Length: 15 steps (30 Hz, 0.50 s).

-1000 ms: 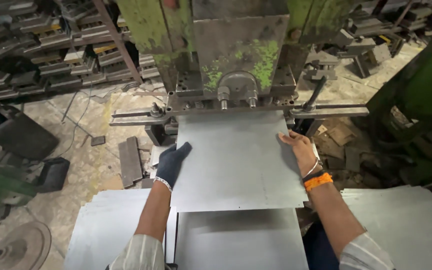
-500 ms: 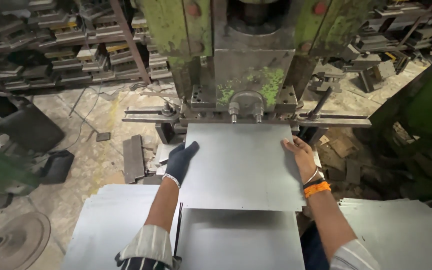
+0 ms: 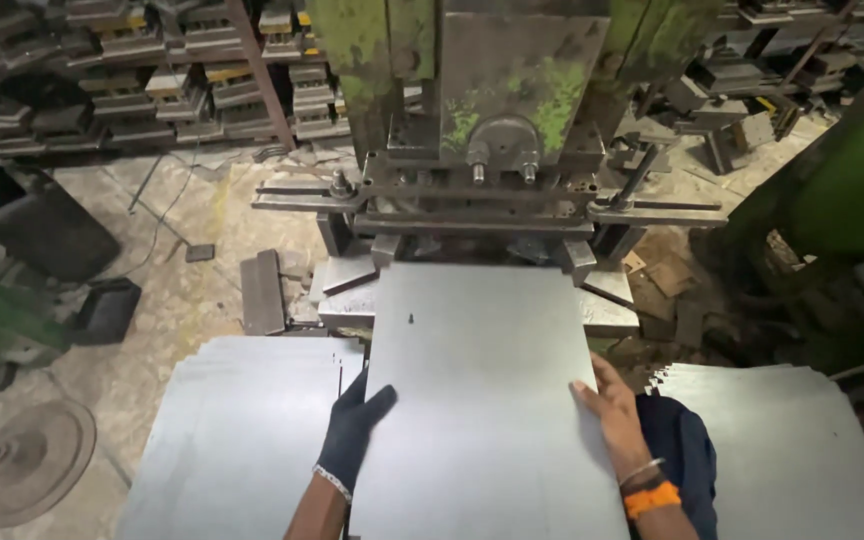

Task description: The recorder is using an industrial stamping machine to process metal sheets.

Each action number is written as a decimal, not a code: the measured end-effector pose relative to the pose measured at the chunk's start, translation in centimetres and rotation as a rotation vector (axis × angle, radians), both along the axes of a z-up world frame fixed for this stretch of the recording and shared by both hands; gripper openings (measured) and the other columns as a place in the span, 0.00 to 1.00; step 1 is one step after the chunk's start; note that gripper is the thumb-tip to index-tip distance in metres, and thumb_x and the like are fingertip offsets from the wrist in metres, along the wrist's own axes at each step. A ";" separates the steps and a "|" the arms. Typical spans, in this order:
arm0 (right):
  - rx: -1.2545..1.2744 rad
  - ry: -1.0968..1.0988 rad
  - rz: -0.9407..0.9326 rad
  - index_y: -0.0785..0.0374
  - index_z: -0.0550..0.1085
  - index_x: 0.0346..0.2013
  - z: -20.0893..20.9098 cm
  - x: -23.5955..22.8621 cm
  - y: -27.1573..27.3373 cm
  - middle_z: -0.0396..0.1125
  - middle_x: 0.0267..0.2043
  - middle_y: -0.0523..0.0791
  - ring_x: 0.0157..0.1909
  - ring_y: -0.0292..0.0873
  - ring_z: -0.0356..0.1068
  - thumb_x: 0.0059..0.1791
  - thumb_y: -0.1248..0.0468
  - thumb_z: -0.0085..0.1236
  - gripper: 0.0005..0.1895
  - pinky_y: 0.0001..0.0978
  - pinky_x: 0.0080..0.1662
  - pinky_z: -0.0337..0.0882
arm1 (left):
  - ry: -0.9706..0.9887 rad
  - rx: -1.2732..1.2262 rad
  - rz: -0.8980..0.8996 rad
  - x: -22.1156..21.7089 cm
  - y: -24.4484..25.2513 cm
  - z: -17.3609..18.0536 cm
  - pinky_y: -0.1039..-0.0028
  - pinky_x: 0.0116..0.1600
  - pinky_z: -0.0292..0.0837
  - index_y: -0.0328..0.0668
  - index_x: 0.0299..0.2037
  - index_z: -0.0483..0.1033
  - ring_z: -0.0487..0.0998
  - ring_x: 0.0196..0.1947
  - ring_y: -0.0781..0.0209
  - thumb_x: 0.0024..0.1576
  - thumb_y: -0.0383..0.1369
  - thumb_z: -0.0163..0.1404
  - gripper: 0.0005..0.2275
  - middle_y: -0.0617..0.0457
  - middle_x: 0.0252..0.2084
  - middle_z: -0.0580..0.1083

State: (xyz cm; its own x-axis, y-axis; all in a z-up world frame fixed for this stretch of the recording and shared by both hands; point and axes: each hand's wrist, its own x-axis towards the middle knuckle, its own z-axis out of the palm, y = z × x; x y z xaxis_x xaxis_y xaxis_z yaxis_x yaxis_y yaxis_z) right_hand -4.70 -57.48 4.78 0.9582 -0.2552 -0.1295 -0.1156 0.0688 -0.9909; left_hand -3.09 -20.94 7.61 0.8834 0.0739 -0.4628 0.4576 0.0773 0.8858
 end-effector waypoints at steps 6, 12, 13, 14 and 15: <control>-0.158 -0.015 -0.009 0.71 0.67 0.63 -1.7 0.5 0.6 0.68 0.57 0.51 0.51 0.45 0.68 0.47 0.74 0.55 0.28 0.31 0.52 0.68 | 0.004 0.064 0.126 0.7 0.4 -1.4 0.70 0.53 0.78 0.37 0.63 0.74 0.82 0.46 0.53 0.51 0.23 0.56 0.25 0.40 0.54 0.80; -0.579 -0.217 0.196 0.57 0.74 0.47 1.5 3.5 10.1 0.68 0.52 0.40 0.41 0.40 0.69 0.45 0.73 0.56 0.16 0.29 0.42 0.71 | -0.437 0.214 0.610 4.2 6.6 -4.0 0.73 0.37 0.78 0.34 0.49 0.78 0.80 0.32 0.60 0.55 0.20 0.45 0.13 0.48 0.40 0.81; -0.471 -0.148 0.381 0.58 0.75 0.46 1.9 4.1 13.6 0.70 0.46 0.41 0.39 0.38 0.71 0.46 0.70 0.57 0.14 0.29 0.42 0.75 | -0.412 0.238 0.599 4.7 8.1 -4.2 0.74 0.37 0.77 0.36 0.49 0.78 0.80 0.32 0.61 0.56 0.21 0.45 0.13 0.49 0.39 0.81; -0.360 -0.074 0.562 0.58 0.76 0.45 2.3 4.6 17.1 0.73 0.41 0.42 0.37 0.37 0.74 0.46 0.67 0.58 0.13 0.30 0.42 0.79 | -0.386 0.261 0.589 5.1 9.6 -4.4 0.75 0.37 0.76 0.38 0.48 0.79 0.80 0.32 0.63 0.57 0.21 0.45 0.12 0.51 0.38 0.81; -0.355 -0.071 0.582 0.58 0.76 0.45 1.1 5.0 20.7 0.73 0.41 0.42 0.37 0.37 0.74 0.46 0.67 0.58 0.13 0.30 0.42 0.79 | -0.377 0.269 0.605 5.3 11.9 -5.7 0.75 0.37 0.76 0.38 0.48 0.79 0.80 0.32 0.63 0.57 0.21 0.45 0.12 0.51 0.38 0.81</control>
State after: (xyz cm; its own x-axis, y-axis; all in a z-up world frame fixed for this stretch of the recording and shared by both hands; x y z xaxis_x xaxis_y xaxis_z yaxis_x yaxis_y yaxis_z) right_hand 0.29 -36.77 5.89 0.9552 0.2887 -0.0655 0.0304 -0.3158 -0.9483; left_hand 2.26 -9.02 1.88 0.7475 0.6634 -0.0353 0.0671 -0.0225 0.9975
